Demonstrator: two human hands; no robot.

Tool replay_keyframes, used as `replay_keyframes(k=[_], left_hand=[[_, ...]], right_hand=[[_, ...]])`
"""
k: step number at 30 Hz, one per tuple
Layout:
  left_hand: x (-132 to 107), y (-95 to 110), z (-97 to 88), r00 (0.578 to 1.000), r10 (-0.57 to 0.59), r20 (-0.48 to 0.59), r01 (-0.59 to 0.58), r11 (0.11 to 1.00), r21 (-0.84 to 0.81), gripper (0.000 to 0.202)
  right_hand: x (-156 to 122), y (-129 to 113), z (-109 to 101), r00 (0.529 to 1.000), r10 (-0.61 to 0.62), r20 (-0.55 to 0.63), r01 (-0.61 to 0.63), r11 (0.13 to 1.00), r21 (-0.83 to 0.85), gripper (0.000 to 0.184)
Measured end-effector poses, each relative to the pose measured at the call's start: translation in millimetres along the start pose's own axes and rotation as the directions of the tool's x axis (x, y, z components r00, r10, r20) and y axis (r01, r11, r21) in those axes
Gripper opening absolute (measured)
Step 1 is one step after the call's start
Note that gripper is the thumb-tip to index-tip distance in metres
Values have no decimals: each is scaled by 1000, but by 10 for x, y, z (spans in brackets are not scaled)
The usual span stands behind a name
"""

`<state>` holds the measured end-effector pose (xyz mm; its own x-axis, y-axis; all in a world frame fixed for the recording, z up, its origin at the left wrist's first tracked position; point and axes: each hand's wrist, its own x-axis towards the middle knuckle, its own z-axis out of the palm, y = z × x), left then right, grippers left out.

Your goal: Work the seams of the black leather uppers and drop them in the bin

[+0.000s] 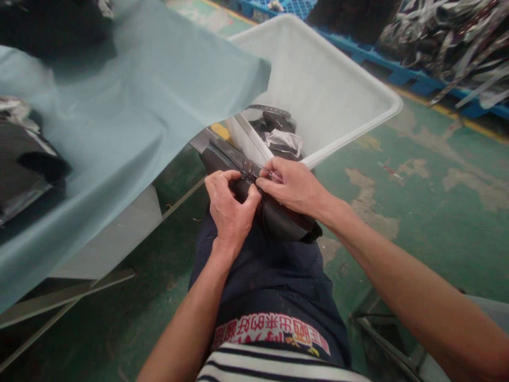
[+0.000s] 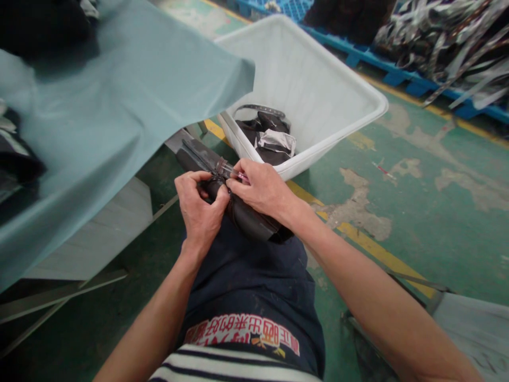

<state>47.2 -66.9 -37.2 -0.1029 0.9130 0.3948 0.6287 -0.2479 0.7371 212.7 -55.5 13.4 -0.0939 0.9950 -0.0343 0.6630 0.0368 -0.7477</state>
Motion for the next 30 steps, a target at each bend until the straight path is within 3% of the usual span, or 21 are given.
replay_keyframes(k=[5,9,16,21,30], left_hand=[[138,54,-114,996,40,74,-54,979,195,34],[212,94,-140,993,55,101,-79,965,252,37],[133,28,-13,998,-62,-1,62,991,116,41],[72,-53,63,998,-44,-39,44,999,5,36],[124,-61,-64,999,-16,36,18,999,-35,26]], right_hand=[[11,-13,19,1000,-5,-2,4,1000,-31,11],[11,-32,24,999,37,0,-37,999,-37,11],[42,-55,39,997,73,-18,-74,993,-97,12],[51,-67,43,994,105,-15,-106,990,-94,12],[58,-63,41,996,88,-23,-90,988,-127,13]])
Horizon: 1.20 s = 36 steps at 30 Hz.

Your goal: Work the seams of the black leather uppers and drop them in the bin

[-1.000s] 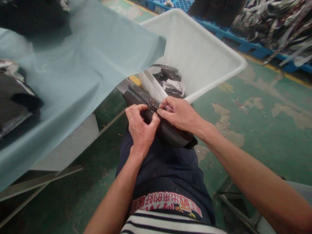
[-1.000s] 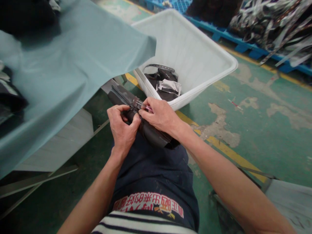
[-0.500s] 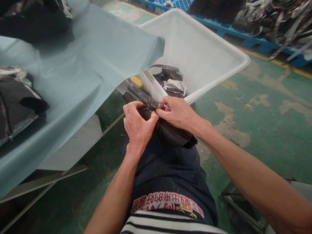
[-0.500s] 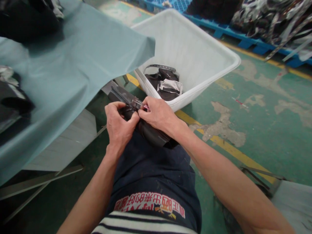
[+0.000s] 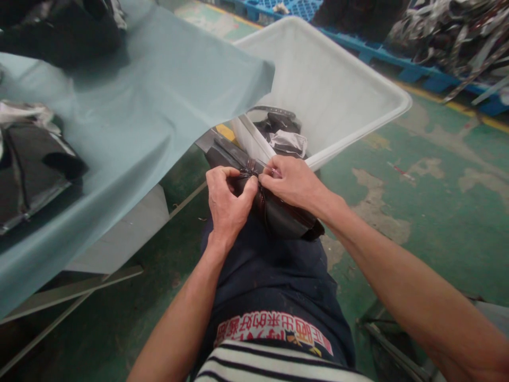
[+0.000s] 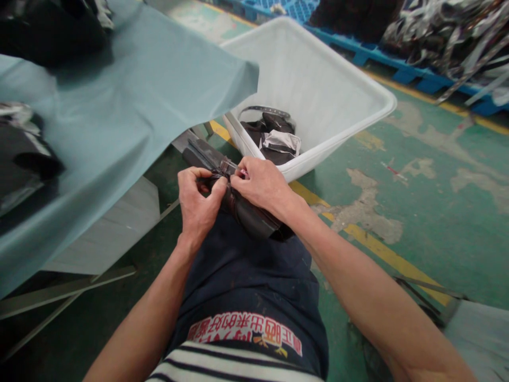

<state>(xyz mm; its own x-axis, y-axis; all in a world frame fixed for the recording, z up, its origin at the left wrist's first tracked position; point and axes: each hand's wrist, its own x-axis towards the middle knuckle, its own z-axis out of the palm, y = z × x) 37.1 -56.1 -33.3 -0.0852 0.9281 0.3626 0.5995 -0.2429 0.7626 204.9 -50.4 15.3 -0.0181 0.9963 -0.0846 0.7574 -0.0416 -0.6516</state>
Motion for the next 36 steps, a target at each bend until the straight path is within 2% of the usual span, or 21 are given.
replay_keyframes(k=[12,17,21,25,29,33,36], left_hand=[[62,-29,-27,995,99,31,-101,992,71,23],[53,8,22,998,56,-6,-55,993,105,24],[23,-2,43,998,55,-20,-54,998,44,22],[9,-29,16,998,63,10,-63,998,-6,18],[30,17,11,999,24,29,-25,999,45,18],[38,85,65,1000,-25,-12,26,994,110,21],[19,58,93,999,-37,-31,40,995,94,20]], right_hand=[[12,-47,-36,998,39,42,-41,999,35,13],[24,-78,-56,994,78,72,-83,995,61,12],[26,-92,-67,988,107,107,-118,988,98,11],[30,-109,-84,985,118,126,-130,988,86,11],[31,-134,-98,985,118,125,-125,991,52,12],[26,-143,-88,985,133,113,-138,990,34,12],[23,-134,-76,984,135,115,-141,989,44,12]])
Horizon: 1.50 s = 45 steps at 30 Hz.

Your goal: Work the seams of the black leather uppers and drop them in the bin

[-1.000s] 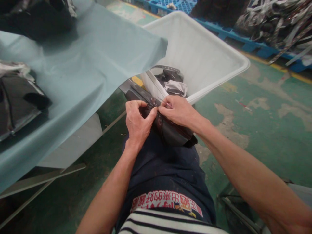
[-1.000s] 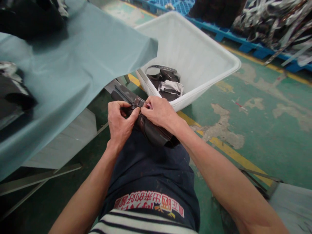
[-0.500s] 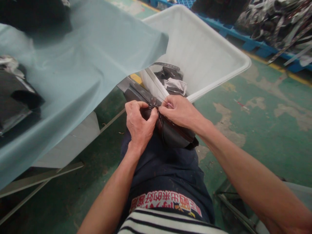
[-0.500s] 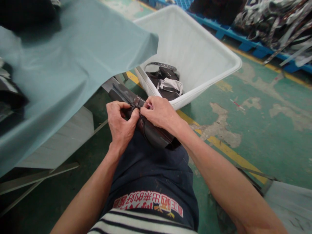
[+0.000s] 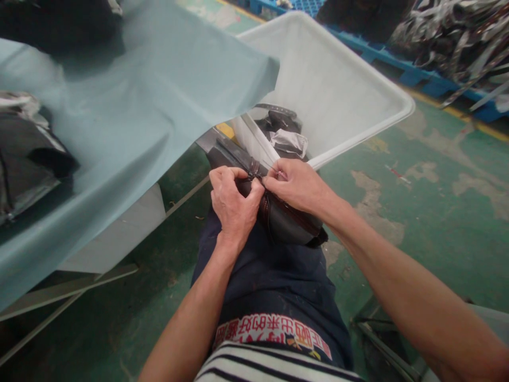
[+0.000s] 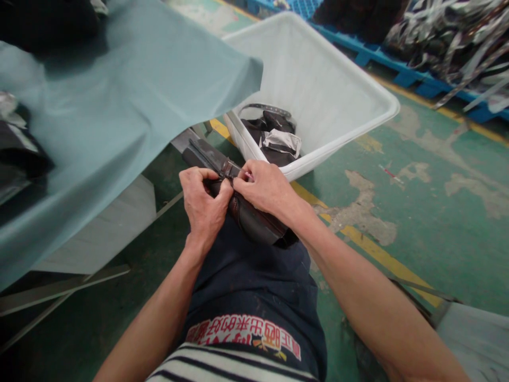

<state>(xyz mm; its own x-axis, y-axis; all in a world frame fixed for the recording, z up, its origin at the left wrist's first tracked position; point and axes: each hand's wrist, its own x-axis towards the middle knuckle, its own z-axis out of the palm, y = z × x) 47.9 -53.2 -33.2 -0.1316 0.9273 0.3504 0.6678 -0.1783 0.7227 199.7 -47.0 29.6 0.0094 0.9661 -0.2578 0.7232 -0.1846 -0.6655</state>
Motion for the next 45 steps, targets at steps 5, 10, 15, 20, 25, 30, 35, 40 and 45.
replay_keyframes(k=[5,10,15,20,25,30,35,40,45], left_hand=[[-21,-118,-11,998,61,26,-57,990,-128,12],[-3,-74,0,999,52,-14,-53,996,-73,12],[11,-69,-19,997,78,-11,-78,993,-86,9],[27,-112,-76,994,99,34,-96,991,-99,7],[36,-67,-70,997,69,34,-66,995,-69,19],[41,-43,-62,998,49,34,-47,998,-50,17],[38,-48,-68,998,49,48,-46,998,-46,15],[26,-59,-68,997,54,51,-51,997,-57,16],[15,-79,-62,997,67,48,-64,996,-65,17]], right_hand=[[-6,21,7,1000,-13,0,13,999,34,13],[-12,39,10,999,-34,-14,35,998,50,14],[-8,49,7,999,-49,-17,49,998,41,15],[2,46,2,998,-55,-10,56,998,23,15],[5,44,-6,999,-51,-4,51,998,22,15],[-2,35,-8,999,-45,-4,45,999,29,17],[-3,46,-11,999,-45,8,44,998,39,16],[23,82,-10,999,-54,3,54,998,38,24],[29,106,10,997,-67,-23,68,997,24,31]])
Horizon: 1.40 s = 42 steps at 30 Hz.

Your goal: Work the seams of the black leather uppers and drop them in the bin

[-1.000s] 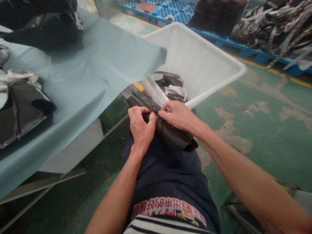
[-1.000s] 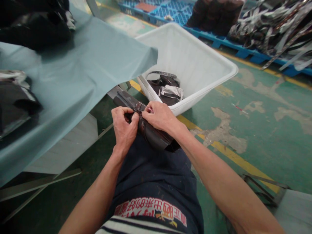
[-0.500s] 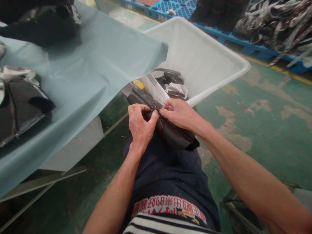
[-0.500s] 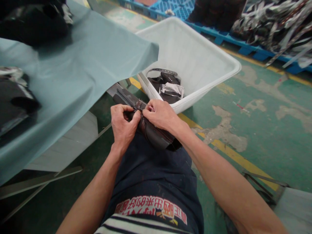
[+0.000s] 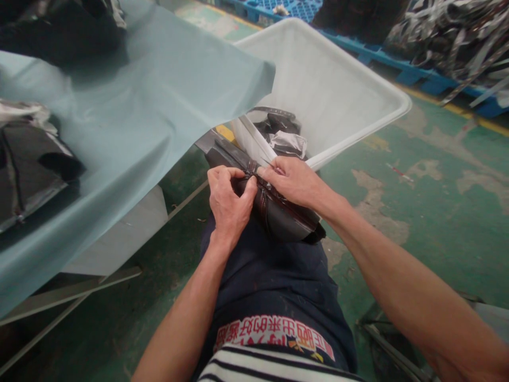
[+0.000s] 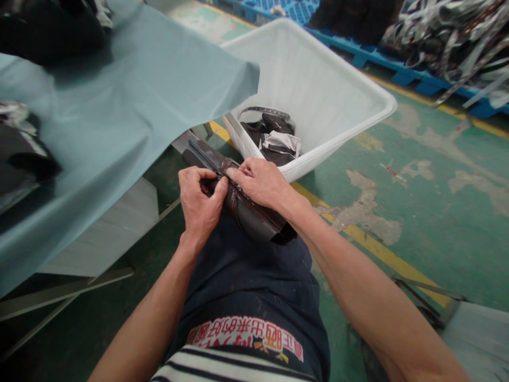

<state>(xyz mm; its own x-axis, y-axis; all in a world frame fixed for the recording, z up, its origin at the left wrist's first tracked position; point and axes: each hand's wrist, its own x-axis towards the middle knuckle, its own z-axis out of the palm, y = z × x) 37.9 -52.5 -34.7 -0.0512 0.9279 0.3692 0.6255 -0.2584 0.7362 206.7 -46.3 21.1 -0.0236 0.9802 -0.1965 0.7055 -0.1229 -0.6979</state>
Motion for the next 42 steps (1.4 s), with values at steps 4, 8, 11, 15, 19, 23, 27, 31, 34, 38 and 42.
replay_keyframes(k=[4,8,11,15,19,23,27,31,34,38,42], left_hand=[[-7,-13,10,1000,23,-7,-23,1000,-12,17],[-11,-16,14,999,35,-17,-35,999,-23,16],[-12,-15,14,999,42,-20,-43,999,-32,16],[-7,3,23,1000,17,-10,-17,1000,-4,17],[-2,24,35,1000,2,-29,-2,1000,-1,18],[-3,32,37,1000,-1,-22,1,1000,-2,19],[-7,30,44,1000,4,-29,-4,1000,-1,19],[-8,12,61,999,19,-50,-19,1000,-4,18],[-4,-3,65,998,44,-47,-44,999,-4,18],[-1,-8,61,999,36,-40,-36,999,12,18],[-11,-5,61,998,29,-50,-29,1000,10,17]], right_hand=[[-14,-31,19,999,45,-26,-46,998,-45,26],[-1,-77,33,996,73,-47,-79,986,-147,26],[5,-105,32,995,90,-46,-98,969,-225,29],[-13,-132,37,993,98,-63,-113,943,-314,31],[-26,-135,63,993,86,-86,-108,945,-307,29],[13,-126,60,993,88,-73,-106,951,-290,27],[70,-111,17,995,104,3,-102,978,-184,22],[57,-112,15,995,101,10,-99,985,-139,23],[9,-139,52,991,101,-85,-118,966,-230,26],[-7,-134,73,988,108,-109,-132,961,-244,28],[55,-55,40,995,101,-23,-103,990,-100,33]])
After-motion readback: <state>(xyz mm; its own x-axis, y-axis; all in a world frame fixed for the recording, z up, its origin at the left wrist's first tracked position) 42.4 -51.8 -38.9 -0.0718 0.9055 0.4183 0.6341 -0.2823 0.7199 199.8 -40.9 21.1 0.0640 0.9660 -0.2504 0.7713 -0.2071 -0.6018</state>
